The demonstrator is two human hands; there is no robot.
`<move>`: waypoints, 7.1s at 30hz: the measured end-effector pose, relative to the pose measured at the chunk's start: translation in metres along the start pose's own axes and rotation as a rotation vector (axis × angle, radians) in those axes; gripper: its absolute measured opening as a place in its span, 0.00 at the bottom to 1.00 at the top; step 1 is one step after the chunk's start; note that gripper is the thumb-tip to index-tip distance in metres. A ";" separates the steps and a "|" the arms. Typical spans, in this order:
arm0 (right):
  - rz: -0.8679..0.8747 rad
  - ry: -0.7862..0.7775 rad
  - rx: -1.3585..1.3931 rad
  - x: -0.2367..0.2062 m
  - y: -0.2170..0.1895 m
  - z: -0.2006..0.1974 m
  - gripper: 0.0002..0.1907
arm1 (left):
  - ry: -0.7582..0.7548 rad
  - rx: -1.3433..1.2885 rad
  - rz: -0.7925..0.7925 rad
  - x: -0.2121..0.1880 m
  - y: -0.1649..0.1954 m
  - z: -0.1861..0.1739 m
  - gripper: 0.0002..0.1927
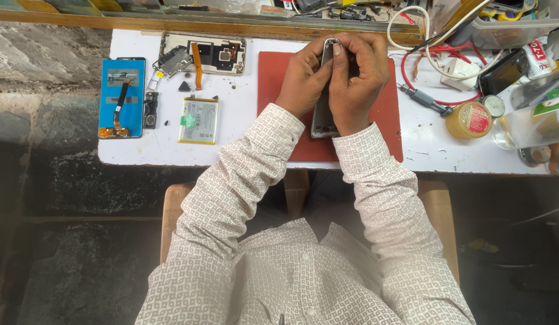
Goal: The person works at a repair bench on a disassembled smartphone, holding the bare midframe and using a small pry tool to work along the frame edges, pressing and repositioning the frame on the mat while other phone parts and a battery lie on the bench.
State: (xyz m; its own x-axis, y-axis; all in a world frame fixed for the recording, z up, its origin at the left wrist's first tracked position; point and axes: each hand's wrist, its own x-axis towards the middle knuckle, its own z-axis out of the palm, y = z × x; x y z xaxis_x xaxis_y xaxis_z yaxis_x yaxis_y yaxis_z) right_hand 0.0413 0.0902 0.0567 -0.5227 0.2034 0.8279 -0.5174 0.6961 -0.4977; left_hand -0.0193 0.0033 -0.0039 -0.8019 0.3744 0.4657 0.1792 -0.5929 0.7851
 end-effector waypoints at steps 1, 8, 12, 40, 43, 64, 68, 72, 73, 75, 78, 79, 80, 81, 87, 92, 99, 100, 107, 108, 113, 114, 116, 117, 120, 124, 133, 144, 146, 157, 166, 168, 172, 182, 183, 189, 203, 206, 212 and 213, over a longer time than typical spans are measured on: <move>-0.003 0.004 -0.014 0.000 0.000 0.000 0.04 | -0.002 0.004 0.007 0.000 0.000 0.001 0.16; -0.043 -0.022 -0.022 0.001 -0.001 -0.001 0.04 | -0.012 0.019 0.016 -0.002 0.001 0.002 0.14; -0.077 -0.132 0.017 0.010 0.004 -0.009 0.04 | -0.005 0.076 0.038 -0.002 0.001 0.001 0.14; -0.076 -0.101 0.104 0.007 0.008 -0.012 0.03 | -0.039 0.056 0.031 0.000 0.003 0.000 0.18; -0.102 -0.081 0.072 0.006 0.008 -0.009 0.04 | -0.047 0.050 0.044 -0.001 0.002 0.000 0.17; -0.174 -0.145 0.000 0.011 0.006 -0.013 0.04 | -0.019 0.104 0.052 -0.001 0.000 0.000 0.17; -0.182 -0.194 -0.005 0.013 0.007 -0.018 0.04 | -0.021 0.087 0.044 -0.001 -0.002 -0.002 0.18; -0.162 -0.187 0.034 0.011 0.009 -0.021 0.04 | -0.051 0.075 0.012 0.000 -0.002 -0.002 0.19; -0.146 -0.157 0.053 0.011 0.009 -0.021 0.04 | -0.056 0.066 0.010 0.000 -0.002 -0.002 0.18; -0.108 -0.105 0.095 0.007 0.008 -0.018 0.05 | -0.055 0.049 0.002 0.000 0.000 -0.001 0.16; -0.080 -0.072 0.063 0.005 0.007 -0.012 0.04 | -0.056 0.069 0.040 0.000 0.003 0.000 0.17; -0.088 -0.062 0.048 0.004 0.006 -0.011 0.05 | -0.055 0.075 0.039 -0.001 0.004 0.001 0.17; -0.095 -0.053 0.035 0.004 0.005 -0.010 0.05 | -0.053 0.082 0.037 -0.001 0.005 0.001 0.16; -0.104 -0.045 0.023 0.004 0.004 -0.010 0.05 | -0.050 0.090 0.037 -0.001 0.006 0.002 0.16; -0.259 -0.149 -0.046 0.013 0.004 -0.015 0.04 | -0.029 0.120 0.027 -0.002 0.010 0.002 0.18; -0.202 -0.181 -0.001 0.013 0.008 -0.020 0.03 | -0.051 0.120 0.058 -0.001 0.009 0.000 0.19; -0.157 -0.060 -0.006 0.007 0.006 -0.012 0.05 | -0.050 0.115 0.026 -0.002 0.006 0.000 0.16; -0.175 -0.064 -0.026 0.007 0.005 -0.011 0.05 | -0.051 0.132 0.044 -0.002 0.006 -0.001 0.17; -0.291 -0.223 -0.074 0.019 0.003 -0.024 0.04 | -0.036 0.175 0.054 -0.002 0.008 -0.001 0.21; -0.324 -0.234 -0.104 0.019 0.003 -0.025 0.04 | -0.044 0.192 0.064 -0.002 0.008 -0.001 0.21; -0.204 -0.140 0.023 0.015 0.005 -0.021 0.04 | -0.060 0.193 0.041 -0.002 0.012 0.002 0.18; -0.177 -0.110 0.055 0.014 0.005 -0.019 0.03 | -0.065 0.211 0.034 -0.002 0.013 0.002 0.17; -0.180 -0.088 0.017 0.012 0.004 -0.016 0.04 | -0.054 0.174 0.033 -0.003 0.013 0.002 0.18; -0.181 -0.077 -0.002 0.012 0.004 -0.016 0.04 | -0.049 0.155 0.032 -0.003 0.013 0.003 0.19; -0.249 -0.113 -0.090 0.014 0.002 -0.018 0.05 | -0.042 0.282 0.099 -0.003 0.012 0.002 0.19; -0.338 -0.201 -0.087 0.021 0.001 -0.024 0.04 | -0.016 0.208 0.048 -0.003 0.010 0.001 0.19; -0.190 -0.153 0.035 0.014 0.006 -0.026 0.05 | -0.064 0.166 0.058 -0.003 0.010 0.002 0.18; -0.162 -0.079 0.009 0.009 0.006 -0.016 0.04 | -0.039 0.233 0.020 -0.004 0.019 0.005 0.16; -0.192 -0.083 -0.029 0.009 0.006 -0.016 0.04 | -0.033 0.253 0.046 -0.005 0.019 0.004 0.18; -0.169 -0.155 0.043 0.011 0.009 -0.026 0.04 | -0.060 0.168 0.022 -0.003 0.013 0.002 0.19; -0.243 -0.128 -0.050 0.013 0.002 -0.022 0.05 | -0.050 0.203 0.056 -0.004 0.017 0.004 0.20; -0.305 -0.163 -0.076 0.016 0.001 -0.024 0.04 | -0.045 0.183 0.042 -0.004 0.017 0.004 0.20; -0.318 -0.210 -0.094 0.019 0.000 -0.026 0.03 | -0.034 0.257 0.061 -0.005 0.014 0.002 0.21; -0.198 -0.135 -0.024 0.012 0.000 -0.024 0.04 | -0.068 0.110 0.048 -0.003 0.010 0.001 0.19; -0.203 -0.127 -0.036 0.012 0.000 -0.022 0.05 | -0.054 0.094 0.031 -0.003 0.011 0.001 0.19; -0.162 -0.134 0.001 0.012 0.003 -0.022 0.04 | -0.061 0.252 0.066 -0.004 0.019 0.003 0.20; -0.241 -0.165 -0.051 0.015 -0.004 -0.022 0.05 | -0.025 0.315 0.036 -0.005 0.024 0.005 0.18; -0.308 -0.182 -0.079 0.019 -0.006 -0.025 0.05 | -0.023 0.326 0.042 -0.006 0.022 0.003 0.18; -0.277 -0.240 -0.114 0.019 -0.003 -0.028 0.05 | -0.033 0.296 0.024 -0.003 0.012 0.000 0.17; -0.240 -0.257 -0.107 0.018 -0.003 -0.029 0.04 | -0.043 0.239 0.041 -0.002 0.011 -0.001 0.19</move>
State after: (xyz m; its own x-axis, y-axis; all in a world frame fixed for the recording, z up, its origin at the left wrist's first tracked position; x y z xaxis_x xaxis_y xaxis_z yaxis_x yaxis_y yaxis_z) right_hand 0.0528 0.1118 0.0806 -0.5552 -0.1448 0.8190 -0.5794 0.7738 -0.2560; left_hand -0.0161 -0.0043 0.0035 -0.7672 0.3864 0.5120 0.3451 -0.4242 0.8373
